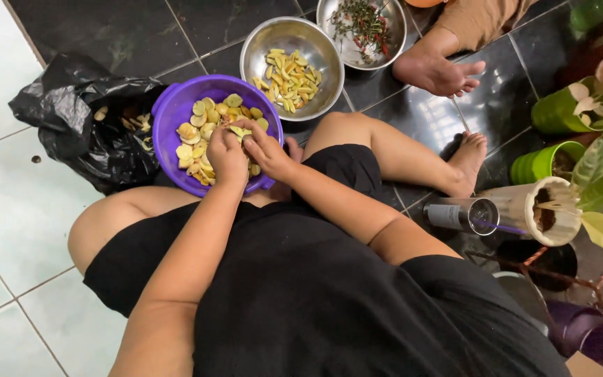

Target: Peeling and slicing jengkol beans manually with a knife while sitting on the floor.

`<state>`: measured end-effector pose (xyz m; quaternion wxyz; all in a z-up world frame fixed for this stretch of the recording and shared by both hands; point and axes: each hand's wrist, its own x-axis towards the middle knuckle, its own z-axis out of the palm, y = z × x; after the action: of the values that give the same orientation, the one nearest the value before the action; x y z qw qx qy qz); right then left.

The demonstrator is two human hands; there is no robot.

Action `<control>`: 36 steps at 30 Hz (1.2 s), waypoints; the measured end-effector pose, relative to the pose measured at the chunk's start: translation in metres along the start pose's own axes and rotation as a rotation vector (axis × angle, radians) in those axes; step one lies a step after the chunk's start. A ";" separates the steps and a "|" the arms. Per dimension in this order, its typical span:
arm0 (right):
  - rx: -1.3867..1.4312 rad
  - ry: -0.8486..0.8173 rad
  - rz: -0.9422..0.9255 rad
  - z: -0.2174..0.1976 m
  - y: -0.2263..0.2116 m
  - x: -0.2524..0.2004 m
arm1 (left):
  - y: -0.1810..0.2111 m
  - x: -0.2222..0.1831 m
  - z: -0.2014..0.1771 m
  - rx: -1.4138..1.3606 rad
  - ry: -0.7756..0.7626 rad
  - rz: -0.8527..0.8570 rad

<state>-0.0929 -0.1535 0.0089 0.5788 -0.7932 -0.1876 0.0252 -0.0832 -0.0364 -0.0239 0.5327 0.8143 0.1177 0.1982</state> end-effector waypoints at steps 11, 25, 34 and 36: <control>0.019 0.005 0.070 0.010 0.033 0.004 | -0.021 0.001 0.004 -0.123 -0.082 -0.205; 0.082 -0.065 0.111 -0.011 0.037 0.015 | 0.024 0.007 -0.016 -0.268 -0.292 -0.372; 0.692 0.286 0.323 -0.071 0.053 0.030 | 0.039 0.060 0.040 -0.213 -0.574 -0.434; 0.818 0.525 0.555 -0.087 0.050 0.034 | 0.020 0.070 0.086 -0.293 -0.662 -0.359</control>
<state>-0.0251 -0.2343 -0.0023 0.8383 -0.5032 0.2038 0.0492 0.0177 -0.0867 -0.0223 0.6785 0.7160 0.0504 -0.1562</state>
